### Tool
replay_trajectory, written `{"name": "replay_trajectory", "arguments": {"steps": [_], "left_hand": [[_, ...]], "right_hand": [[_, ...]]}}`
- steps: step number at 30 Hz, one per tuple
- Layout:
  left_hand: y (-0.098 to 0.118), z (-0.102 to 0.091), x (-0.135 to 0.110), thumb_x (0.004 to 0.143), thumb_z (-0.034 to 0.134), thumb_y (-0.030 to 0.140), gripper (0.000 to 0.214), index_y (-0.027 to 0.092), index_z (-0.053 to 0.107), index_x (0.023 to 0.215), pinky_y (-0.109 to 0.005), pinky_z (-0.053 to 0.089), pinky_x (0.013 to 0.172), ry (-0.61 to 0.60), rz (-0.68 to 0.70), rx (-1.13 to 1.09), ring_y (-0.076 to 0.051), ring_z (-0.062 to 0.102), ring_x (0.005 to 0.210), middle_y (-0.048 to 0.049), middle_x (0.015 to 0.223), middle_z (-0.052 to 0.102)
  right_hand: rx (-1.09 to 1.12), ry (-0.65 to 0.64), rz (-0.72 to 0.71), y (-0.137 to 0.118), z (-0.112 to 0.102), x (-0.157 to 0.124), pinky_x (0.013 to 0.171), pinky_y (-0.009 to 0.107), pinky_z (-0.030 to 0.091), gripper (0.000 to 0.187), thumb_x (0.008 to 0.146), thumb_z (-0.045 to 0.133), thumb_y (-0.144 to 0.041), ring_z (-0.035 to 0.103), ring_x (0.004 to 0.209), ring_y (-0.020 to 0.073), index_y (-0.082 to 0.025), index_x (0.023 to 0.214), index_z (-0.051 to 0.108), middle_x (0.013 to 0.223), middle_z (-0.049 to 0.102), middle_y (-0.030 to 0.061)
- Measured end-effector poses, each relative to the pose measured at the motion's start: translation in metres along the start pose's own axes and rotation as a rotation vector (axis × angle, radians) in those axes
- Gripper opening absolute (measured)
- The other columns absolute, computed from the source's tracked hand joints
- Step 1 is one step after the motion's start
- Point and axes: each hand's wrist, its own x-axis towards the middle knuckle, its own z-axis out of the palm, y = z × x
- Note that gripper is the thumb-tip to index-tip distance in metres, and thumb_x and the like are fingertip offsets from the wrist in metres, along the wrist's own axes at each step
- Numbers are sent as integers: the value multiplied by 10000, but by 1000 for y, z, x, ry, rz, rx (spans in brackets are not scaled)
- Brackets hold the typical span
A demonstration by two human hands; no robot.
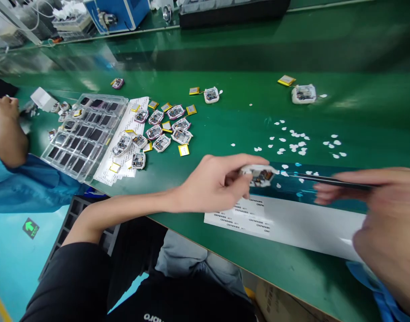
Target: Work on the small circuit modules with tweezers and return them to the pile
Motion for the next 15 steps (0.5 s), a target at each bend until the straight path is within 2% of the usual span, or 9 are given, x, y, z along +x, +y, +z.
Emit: {"name": "replay_trajectory", "arguments": {"steps": [3,5,8,12,15], "left_hand": [[7,-22,8,1032,480,273,248,154,658,1158,-262,557,699,36,62,168,-138,706,703,-20,805,719],[13,-35,10,1039,481,252,199,167,653,1093,-268,472,651,-8,71,454,-132,631,631,10,718,664],[22,-44,9,1050,449,224,222,169,660,1095,-300,347,622,-73,36,832,-146,480,542,47,589,525],[23,-42,8,1052,427,225,248,167,650,1143,-317,303,628,-120,3,932,-164,454,551,41,598,515],[19,-41,10,1060,434,262,233,182,649,1102,-317,309,642,-127,11,904,-157,467,557,33,625,563]], "right_hand": [[27,-116,-82,-4,9,10,652,354,642,179,1045,592,-347,773,782,200,-341,1023,770,940,805,3],[49,-165,-172,-5,17,15,665,355,656,152,1017,639,-371,777,771,203,-329,956,772,945,818,-14],[45,-192,-191,-2,25,18,735,377,681,179,1019,625,-363,790,807,219,-321,922,769,974,826,-17],[24,-209,-201,3,27,19,735,384,687,225,1030,598,-362,799,824,236,-306,902,774,982,829,-6],[6,-210,-196,6,24,21,680,369,680,235,1033,594,-357,783,727,222,-302,918,792,966,830,-1]]}}
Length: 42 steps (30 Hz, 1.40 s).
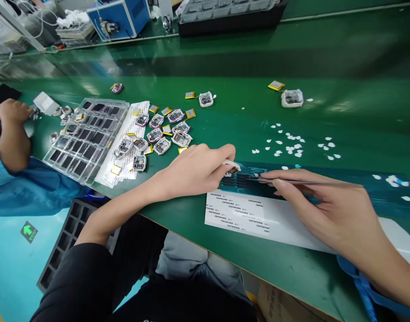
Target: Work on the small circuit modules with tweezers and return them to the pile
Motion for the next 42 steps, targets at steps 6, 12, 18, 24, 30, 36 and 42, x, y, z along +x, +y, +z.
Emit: {"name": "replay_trajectory", "arguments": {"steps": [6,12,18,24,30,36,42], "left_hand": [[-3,4,1,1059,428,254,215,186,631,1081,-318,308,619,16,26,-6,-164,568,632,8,714,658],[1,9,1,1125,329,303,304,171,596,1187,-336,463,845,11,328,64,-210,689,1033,-88,1060,736],[2,22,3,1110,353,239,267,175,597,1196,-363,451,871,-104,437,228,-223,694,1038,-96,1057,751],[4,25,5,1076,377,189,251,183,611,1169,-353,445,823,-98,452,324,-209,693,989,-68,988,745],[1,28,8,1075,393,212,247,186,626,1153,-354,466,815,-84,467,315,-217,690,986,-75,977,743],[-1,25,3,1102,373,329,253,224,604,1106,-411,505,1055,210,476,-303,-205,702,1062,-91,1113,771],[-16,8,17,1072,446,259,146,170,546,1012,-259,493,697,455,-302,-1207,-93,585,659,-80,954,771]], "right_hand": [[-5,2,6,6,-3,0,672,361,683,252,1034,597,-399,774,690,214,-284,938,799,970,831,3],[-31,25,-21,9,1,1,645,344,681,283,1052,566,-376,783,709,215,-310,898,795,964,829,-9],[-63,81,-130,8,3,3,617,294,660,241,1038,619,-322,800,780,195,-280,872,789,936,828,-23],[-121,139,-231,4,7,-4,639,292,652,170,1011,664,-206,787,753,159,-315,1053,788,918,824,-67],[-219,239,-232,3,4,-2,605,293,633,359,956,678,-105,787,746,167,-356,1195,771,999,828,-52],[-177,313,-248,-4,1,-3,652,356,649,472,932,707,-93,796,788,205,-412,1278,738,1023,828,-50],[-232,312,-219,-17,-6,-8,723,407,653,658,919,722,-80,788,841,225,-473,1439,634,1062,823,-58]]}}
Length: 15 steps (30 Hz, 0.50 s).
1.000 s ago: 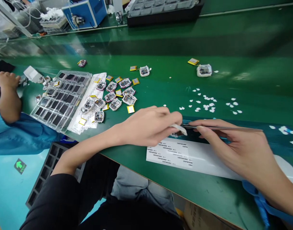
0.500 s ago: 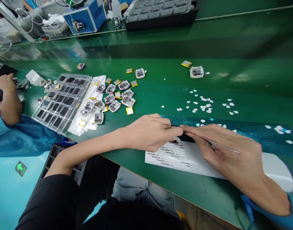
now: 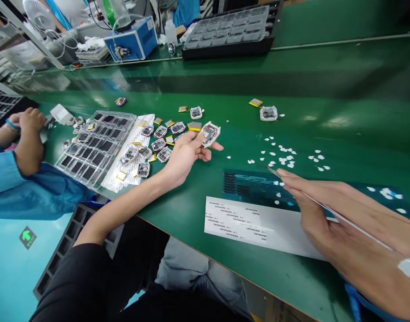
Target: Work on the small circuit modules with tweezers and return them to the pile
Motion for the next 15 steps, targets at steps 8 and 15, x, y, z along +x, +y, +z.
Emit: {"name": "replay_trajectory", "arguments": {"steps": [8,15], "left_hand": [[-10,9,-9,928,732,333,204,133,694,912,-214,400,559,-226,-136,-87,-60,527,633,-25,855,728],[-23,20,-21,741,911,351,384,166,586,829,-272,606,770,-171,-240,-271,-117,740,715,31,744,696]], "right_hand": [[104,-193,-51,-5,-21,-12,765,446,708,657,1001,540,-221,784,1029,268,-498,1589,448,1315,762,-68],[-50,-304,-140,-23,-21,-25,843,442,645,627,1096,296,-230,729,1135,252,-358,1705,225,1402,722,-23]]}}
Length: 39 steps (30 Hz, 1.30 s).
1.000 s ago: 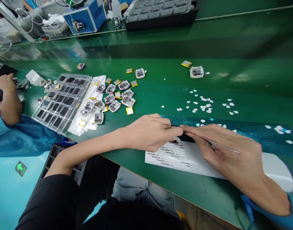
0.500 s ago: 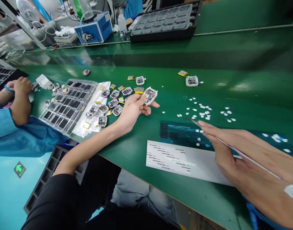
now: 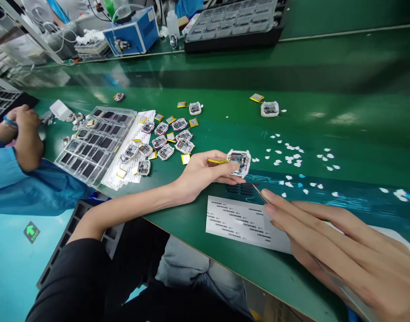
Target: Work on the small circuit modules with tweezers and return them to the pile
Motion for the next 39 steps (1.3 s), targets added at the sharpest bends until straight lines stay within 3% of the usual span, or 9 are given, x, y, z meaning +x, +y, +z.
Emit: {"name": "replay_trajectory", "arguments": {"steps": [3,7,16,20,24,31,35,39], "left_hand": [[-6,3,-2,809,860,316,401,187,481,783,-348,646,880,47,-6,-52,-152,793,787,31,770,716],[-9,7,-6,840,829,282,380,185,470,764,-380,662,878,10,-3,-49,-153,793,775,16,811,745],[-8,9,-6,598,1009,375,538,168,531,730,-302,666,739,-12,-57,-78,-111,727,663,29,717,716],[-8,9,-7,660,977,334,505,170,502,705,-252,651,676,-24,-57,-60,-101,731,639,29,697,719],[-5,10,-9,757,897,234,410,170,497,699,-230,643,661,-21,-75,-29,-94,736,634,28,700,724],[-8,9,-11,727,917,246,419,171,506,695,-258,650,683,-41,-43,-31,-113,743,648,27,688,715],[-14,10,-10,755,907,291,321,166,637,876,-323,674,737,-28,-8,-8,-158,774,710,24,751,739],[-17,10,-10,749,921,371,551,165,678,1199,-363,694,779,-21,41,19,-213,809,783,4,831,770]], "right_hand": [[-43,11,-41,4,10,2,871,411,626,630,1098,348,-187,711,1143,247,-302,1707,236,1386,733,-7],[-75,29,-109,15,18,0,820,356,628,614,1072,443,-139,713,1125,224,-277,1666,368,1372,741,-11],[-108,-34,-211,21,15,3,831,334,615,593,1094,415,-172,713,1104,224,-226,1679,333,1324,762,-5],[-55,59,-179,21,20,1,779,336,602,521,1121,357,-239,705,1099,222,-246,1637,431,1323,764,-11],[18,42,-145,20,20,-2,733,329,588,513,1126,366,-263,693,1107,216,-266,1634,435,1315,768,-15],[68,35,-105,17,20,-1,680,326,596,510,1128,371,-284,710,1046,204,-295,1634,432,1299,776,-12],[48,28,-92,12,19,7,717,311,639,615,1075,499,-159,743,971,188,-293,1661,370,1237,797,-2],[74,45,-39,8,14,12,805,276,663,842,975,618,-32,775,957,174,-355,1684,298,1235,797,-31]]}}
